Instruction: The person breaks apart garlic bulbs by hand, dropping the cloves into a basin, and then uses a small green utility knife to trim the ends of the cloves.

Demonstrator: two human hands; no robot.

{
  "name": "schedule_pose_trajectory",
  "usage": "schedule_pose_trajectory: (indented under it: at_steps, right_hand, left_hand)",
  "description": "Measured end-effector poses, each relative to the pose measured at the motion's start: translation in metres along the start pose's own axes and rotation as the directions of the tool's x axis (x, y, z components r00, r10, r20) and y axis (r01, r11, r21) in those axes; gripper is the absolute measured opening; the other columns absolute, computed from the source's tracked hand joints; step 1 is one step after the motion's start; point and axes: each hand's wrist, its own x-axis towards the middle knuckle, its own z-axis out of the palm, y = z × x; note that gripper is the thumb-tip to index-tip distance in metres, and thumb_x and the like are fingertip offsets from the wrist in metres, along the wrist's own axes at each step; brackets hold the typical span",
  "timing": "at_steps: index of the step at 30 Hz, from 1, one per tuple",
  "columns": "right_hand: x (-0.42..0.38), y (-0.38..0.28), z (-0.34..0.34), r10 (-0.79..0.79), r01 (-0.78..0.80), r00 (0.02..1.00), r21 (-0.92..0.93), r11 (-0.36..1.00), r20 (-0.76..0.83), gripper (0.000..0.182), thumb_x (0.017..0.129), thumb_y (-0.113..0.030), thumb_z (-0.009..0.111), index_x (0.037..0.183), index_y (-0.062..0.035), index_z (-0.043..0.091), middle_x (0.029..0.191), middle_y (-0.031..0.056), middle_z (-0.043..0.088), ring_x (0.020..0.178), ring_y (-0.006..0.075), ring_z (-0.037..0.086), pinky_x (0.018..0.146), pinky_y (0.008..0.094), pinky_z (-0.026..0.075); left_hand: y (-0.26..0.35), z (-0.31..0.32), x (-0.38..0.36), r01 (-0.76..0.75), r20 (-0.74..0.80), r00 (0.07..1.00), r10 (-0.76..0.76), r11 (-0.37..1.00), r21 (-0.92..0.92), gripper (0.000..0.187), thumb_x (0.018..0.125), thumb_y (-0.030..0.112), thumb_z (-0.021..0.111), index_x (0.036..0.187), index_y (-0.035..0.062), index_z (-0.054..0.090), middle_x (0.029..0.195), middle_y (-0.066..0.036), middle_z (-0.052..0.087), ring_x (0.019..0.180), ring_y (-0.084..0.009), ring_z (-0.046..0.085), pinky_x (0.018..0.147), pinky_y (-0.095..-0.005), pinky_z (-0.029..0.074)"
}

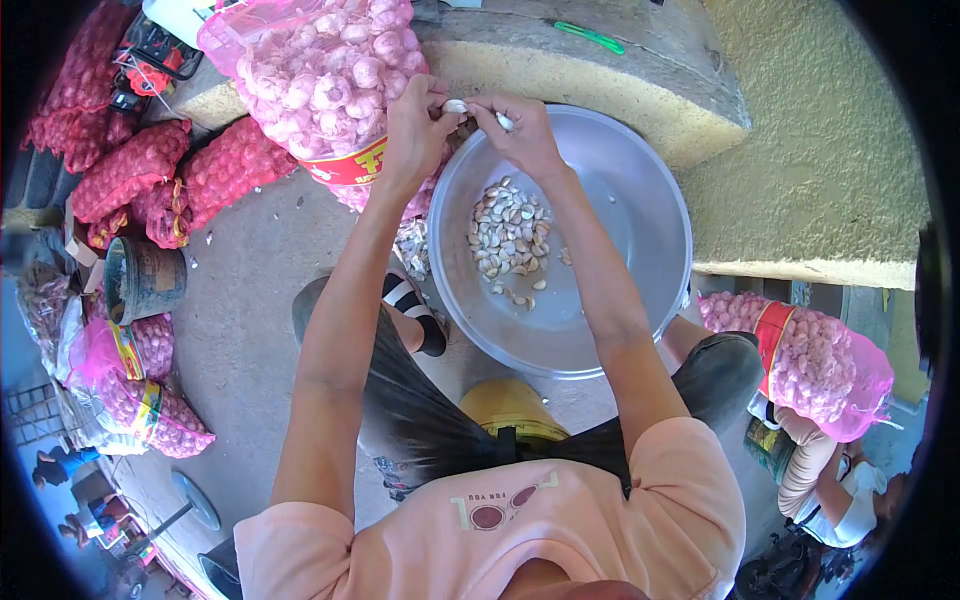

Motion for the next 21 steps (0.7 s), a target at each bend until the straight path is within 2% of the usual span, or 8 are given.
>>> schedule_pose_trajectory:
  at_steps: [2, 4, 11, 14, 16, 17, 19, 21]
  right_hand:
    - [-0.001, 0.001, -0.002, 0.003, -0.003, 1.0, 0.015, 1.0, 0.011, 0.015, 0.084, -0.012, 0.061, 0.094, -0.0037, 0.069, 0.08, 0.0155, 0.067, 0.07, 0.0245, 0.065, 0.065, 0.0315, 0.049]
    - [0.0, 0.0, -0.004, 0.042, -0.037, 0.998, -0.084, 0.996, 0.051, 0.014, 0.082, -0.012, 0.063, 0.09, -0.003, 0.069, 0.077, 0.0154, 0.066, 0.067, 0.0259, 0.065, 0.062, 0.0325, 0.049]
    - [0.0, -0.003, -0.008, 0.011, 0.007, 0.996, -0.19, 0.982, 0.091, 0.014, 0.078, -0.012, 0.064, 0.088, -0.0037, 0.069, 0.076, 0.0154, 0.065, 0.065, 0.0291, 0.063, 0.06, 0.034, 0.049]
    - [0.001, 0.003, -0.005, -0.022, 0.037, 0.995, -0.156, 0.987, 0.093, 0.014, 0.079, -0.011, 0.064, 0.088, -0.0021, 0.068, 0.074, 0.0141, 0.065, 0.063, 0.0219, 0.064, 0.059, 0.0331, 0.049]
    - [0.002, 0.004, 0.001, 0.139, -0.139, 0.989, -0.001, 0.99, 0.054, 0.015, 0.083, -0.015, 0.065, 0.09, -0.0015, 0.068, 0.077, 0.0091, 0.068, 0.064, 0.0125, 0.062, 0.057, 0.0295, 0.049]
    - [0.002, 0.005, 0.001, 0.139, -0.139, 0.989, -0.001, 0.99, 0.055, 0.015, 0.083, -0.015, 0.065, 0.09, -0.0015, 0.068, 0.077, 0.0091, 0.068, 0.064, 0.0125, 0.062, 0.057, 0.0295, 0.049]
    - [0.003, -0.009, 0.001, 0.36, -0.377, 0.926, 0.237, 0.895, 0.112, 0.02, 0.086, -0.021, 0.066, 0.093, -0.0018, 0.068, 0.083, 0.0036, 0.068, 0.069, 0.007, 0.059, 0.058, 0.0253, 0.049]
    - [-0.002, -0.009, 0.005, 0.393, -0.413, 0.911, 0.263, 0.872, 0.127, 0.022, 0.088, -0.025, 0.065, 0.094, -0.0032, 0.068, 0.083, 0.0021, 0.067, 0.069, 0.0073, 0.059, 0.057, 0.0238, 0.049]
  left_hand:
    - [-0.001, 0.001, -0.001, 0.007, 0.005, 1.0, -0.007, 1.0, 0.001, 0.033, 0.071, 0.0, 0.07, 0.098, -0.005, 0.052, 0.083, -0.022, 0.066, 0.072, -0.0261, 0.065, 0.063, -0.0356, 0.05]
    - [0.002, 0.0, -0.001, 0.013, 0.01, 1.0, -0.013, 1.0, 0.003, 0.033, 0.071, 0.0, 0.07, 0.098, -0.0053, 0.051, 0.084, -0.022, 0.066, 0.072, -0.026, 0.065, 0.063, -0.0359, 0.05]
    - [0.01, 0.002, -0.007, -0.056, 0.033, 0.998, 0.054, 0.994, 0.094, 0.03, 0.073, -0.003, 0.066, 0.098, -0.0052, 0.05, 0.086, -0.023, 0.065, 0.078, -0.0348, 0.065, 0.068, -0.0397, 0.049]
    - [0.01, 0.002, -0.007, -0.082, 0.042, 0.996, 0.079, 0.993, 0.083, 0.029, 0.073, -0.004, 0.065, 0.098, -0.0047, 0.05, 0.085, -0.023, 0.064, 0.079, -0.0355, 0.065, 0.069, -0.0396, 0.049]
    - [0.007, 0.001, -0.005, -0.1, 0.022, 0.995, 0.099, 0.992, 0.078, 0.029, 0.072, -0.004, 0.065, 0.097, -0.0045, 0.05, 0.084, -0.022, 0.064, 0.078, -0.0348, 0.065, 0.069, -0.0389, 0.049]
    - [0.004, 0.002, -0.003, -0.112, 0.003, 0.994, 0.112, 0.992, 0.056, 0.03, 0.072, -0.005, 0.065, 0.098, -0.0044, 0.05, 0.084, -0.022, 0.064, 0.078, -0.0345, 0.065, 0.068, -0.0381, 0.05]
    - [0.009, 0.001, -0.003, -0.124, -0.019, 0.992, 0.125, 0.992, 0.033, 0.03, 0.072, -0.005, 0.065, 0.098, -0.0044, 0.05, 0.085, -0.021, 0.064, 0.077, -0.0342, 0.065, 0.068, -0.0372, 0.05]
    - [0.017, 0.0, -0.008, -0.064, 0.063, 0.996, 0.063, 0.998, 0.008, 0.034, 0.071, -0.005, 0.067, 0.1, -0.0036, 0.05, 0.089, -0.021, 0.064, 0.081, -0.0329, 0.065, 0.069, -0.035, 0.05]
